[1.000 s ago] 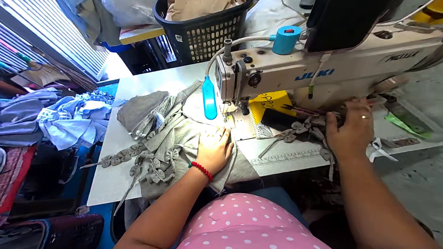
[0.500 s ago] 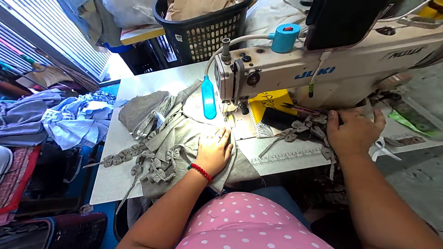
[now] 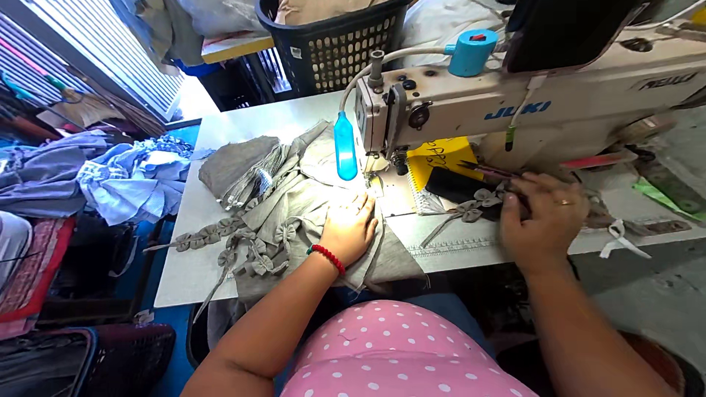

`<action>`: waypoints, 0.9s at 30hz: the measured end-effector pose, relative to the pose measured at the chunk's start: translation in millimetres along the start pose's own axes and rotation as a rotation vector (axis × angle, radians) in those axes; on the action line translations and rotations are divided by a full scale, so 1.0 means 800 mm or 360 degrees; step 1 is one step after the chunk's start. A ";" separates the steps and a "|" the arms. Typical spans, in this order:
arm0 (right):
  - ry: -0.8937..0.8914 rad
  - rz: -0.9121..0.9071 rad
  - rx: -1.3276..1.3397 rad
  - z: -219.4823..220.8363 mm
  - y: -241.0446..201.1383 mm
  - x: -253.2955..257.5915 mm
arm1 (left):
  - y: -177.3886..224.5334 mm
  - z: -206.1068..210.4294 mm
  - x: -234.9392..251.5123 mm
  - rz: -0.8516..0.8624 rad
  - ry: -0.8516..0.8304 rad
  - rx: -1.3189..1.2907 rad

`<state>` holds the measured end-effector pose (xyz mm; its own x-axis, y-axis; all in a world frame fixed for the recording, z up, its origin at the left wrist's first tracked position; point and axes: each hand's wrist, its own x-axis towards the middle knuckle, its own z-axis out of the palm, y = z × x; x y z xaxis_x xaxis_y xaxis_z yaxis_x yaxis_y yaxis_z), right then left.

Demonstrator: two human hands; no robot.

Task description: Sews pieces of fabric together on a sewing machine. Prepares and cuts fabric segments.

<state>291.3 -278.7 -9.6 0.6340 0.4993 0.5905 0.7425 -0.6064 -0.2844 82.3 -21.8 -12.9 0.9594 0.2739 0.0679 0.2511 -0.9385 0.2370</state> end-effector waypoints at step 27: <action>-0.0595 -0.0701 0.1011 0.061 -0.156 0.044 | -0.017 -0.039 -0.120 -0.0322 0.1223 -0.1485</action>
<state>231.7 -155.0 9.9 0.2064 0.8468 0.4903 0.8471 0.0962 -0.5227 -17.3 -28.4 7.9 0.5092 0.7465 0.4282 -0.1046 -0.4402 0.8918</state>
